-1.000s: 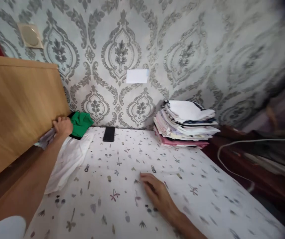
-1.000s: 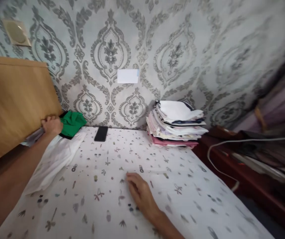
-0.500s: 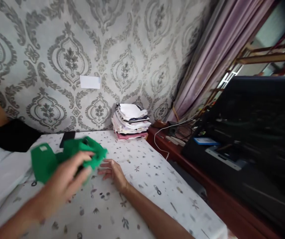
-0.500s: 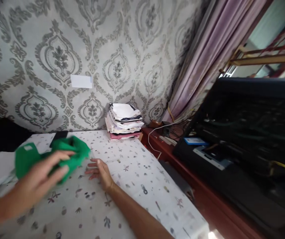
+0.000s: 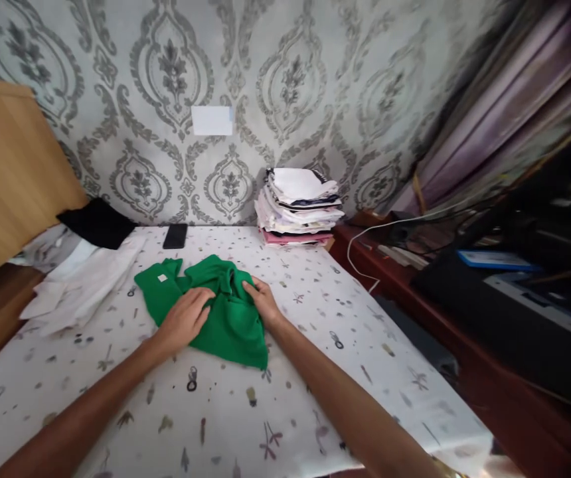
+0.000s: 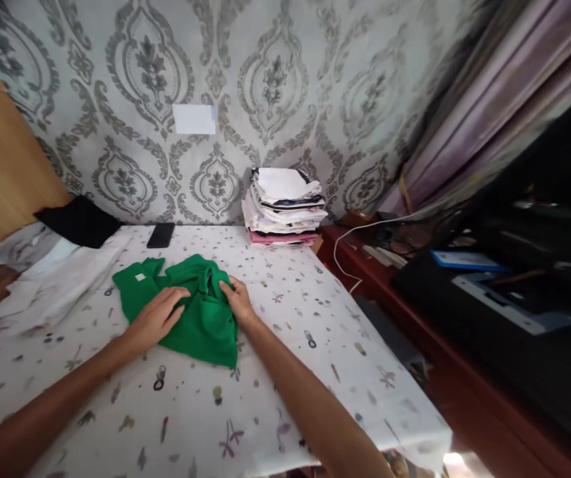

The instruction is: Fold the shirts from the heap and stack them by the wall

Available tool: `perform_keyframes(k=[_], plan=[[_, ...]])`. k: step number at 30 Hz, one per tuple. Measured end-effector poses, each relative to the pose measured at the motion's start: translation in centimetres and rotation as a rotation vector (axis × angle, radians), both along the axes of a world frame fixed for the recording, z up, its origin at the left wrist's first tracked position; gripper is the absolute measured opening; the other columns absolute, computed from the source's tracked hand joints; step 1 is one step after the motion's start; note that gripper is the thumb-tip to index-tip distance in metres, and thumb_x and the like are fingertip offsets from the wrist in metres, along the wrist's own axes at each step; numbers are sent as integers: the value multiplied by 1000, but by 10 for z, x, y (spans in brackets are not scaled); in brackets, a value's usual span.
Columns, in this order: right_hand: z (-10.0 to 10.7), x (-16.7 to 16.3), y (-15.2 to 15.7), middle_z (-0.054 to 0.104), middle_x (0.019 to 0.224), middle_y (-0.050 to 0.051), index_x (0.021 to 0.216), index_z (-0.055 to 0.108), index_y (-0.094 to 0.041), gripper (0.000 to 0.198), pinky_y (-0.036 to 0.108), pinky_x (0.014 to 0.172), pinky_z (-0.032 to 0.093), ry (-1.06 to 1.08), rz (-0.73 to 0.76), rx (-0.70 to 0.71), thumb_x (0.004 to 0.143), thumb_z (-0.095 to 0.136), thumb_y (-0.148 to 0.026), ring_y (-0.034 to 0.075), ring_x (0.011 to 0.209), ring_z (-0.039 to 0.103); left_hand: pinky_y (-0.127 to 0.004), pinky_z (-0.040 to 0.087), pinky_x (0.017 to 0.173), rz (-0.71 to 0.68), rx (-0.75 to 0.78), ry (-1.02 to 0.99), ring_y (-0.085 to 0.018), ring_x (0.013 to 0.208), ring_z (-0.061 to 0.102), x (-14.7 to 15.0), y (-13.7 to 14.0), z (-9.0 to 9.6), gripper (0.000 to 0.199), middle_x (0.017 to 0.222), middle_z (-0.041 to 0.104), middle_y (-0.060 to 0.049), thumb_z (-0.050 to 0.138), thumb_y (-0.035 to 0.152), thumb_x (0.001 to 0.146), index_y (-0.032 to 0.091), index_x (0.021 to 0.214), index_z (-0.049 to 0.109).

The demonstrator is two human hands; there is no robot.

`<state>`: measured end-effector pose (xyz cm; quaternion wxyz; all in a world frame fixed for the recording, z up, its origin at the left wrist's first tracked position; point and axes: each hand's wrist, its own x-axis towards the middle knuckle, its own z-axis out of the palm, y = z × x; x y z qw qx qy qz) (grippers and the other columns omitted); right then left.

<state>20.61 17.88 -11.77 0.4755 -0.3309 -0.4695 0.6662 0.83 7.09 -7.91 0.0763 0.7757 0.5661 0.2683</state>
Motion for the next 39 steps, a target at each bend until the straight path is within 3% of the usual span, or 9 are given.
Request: perform_keyframes(k=[5,12,18,22,26,28,31,36,39], plan=[[-2,1,0,74,75,0,81,73,-21,41,33,71,52,0,4,-45,63,82,-57,19,69,63,-45,48,95,235,-1,233,-30,109,61,-46,23,-15,33,116,67,-13,39,25,96,18,118,62],[7,8,9,72,71,-2,80,70,-23,48,35,75,54,17,-165,-22,56,83,-62,20,70,64,-49,41,93,327,-7,562,-33,101,63,-59,10,8,39,101,70,-13,41,45,99,20,110,69],[25,59,2,72,77,0,92,68,-23,47,35,70,55,-32,-259,-23,64,79,-59,21,73,64,-41,44,89,123,-164,433,-32,105,64,-97,-23,33,49,110,72,-10,43,61,94,24,113,70],[25,103,-17,71,83,4,102,65,-21,51,37,65,54,-262,-325,14,71,71,-62,24,74,66,-35,47,85,55,-222,376,-28,99,65,-115,-53,38,42,109,72,-8,46,53,93,26,116,68],[21,115,-66,63,124,18,128,57,-19,61,49,82,54,-759,-432,428,85,57,-61,34,110,62,-35,49,81,86,-262,359,-26,96,65,-125,-74,27,32,104,70,-7,39,40,95,26,100,67],[19,109,-95,53,141,20,131,58,-20,56,56,99,46,-950,-347,756,89,57,-56,37,130,49,-36,49,84,102,-237,329,-28,102,63,-128,-79,22,28,105,69,-8,40,38,93,25,94,66],[14,98,-123,57,140,15,128,61,-24,44,58,107,39,-1145,-110,1080,90,62,-44,35,131,49,-35,51,82,137,-228,202,-26,98,62,-126,-83,28,24,100,69,-7,43,38,89,24,89,63],[14,96,-117,68,120,12,115,66,-25,28,53,97,47,-1322,-33,1120,90,55,-19,30,110,63,-27,51,60,324,-250,-290,-15,62,59,-108,-100,83,26,72,60,4,53,48,84,22,87,56],[34,103,-110,71,107,10,105,66,-24,23,46,85,52,-1297,-10,1092,92,49,-16,27,93,67,-27,53,55,428,-152,-504,-10,52,57,-100,-116,118,34,69,57,7,66,50,74,22,87,53]])
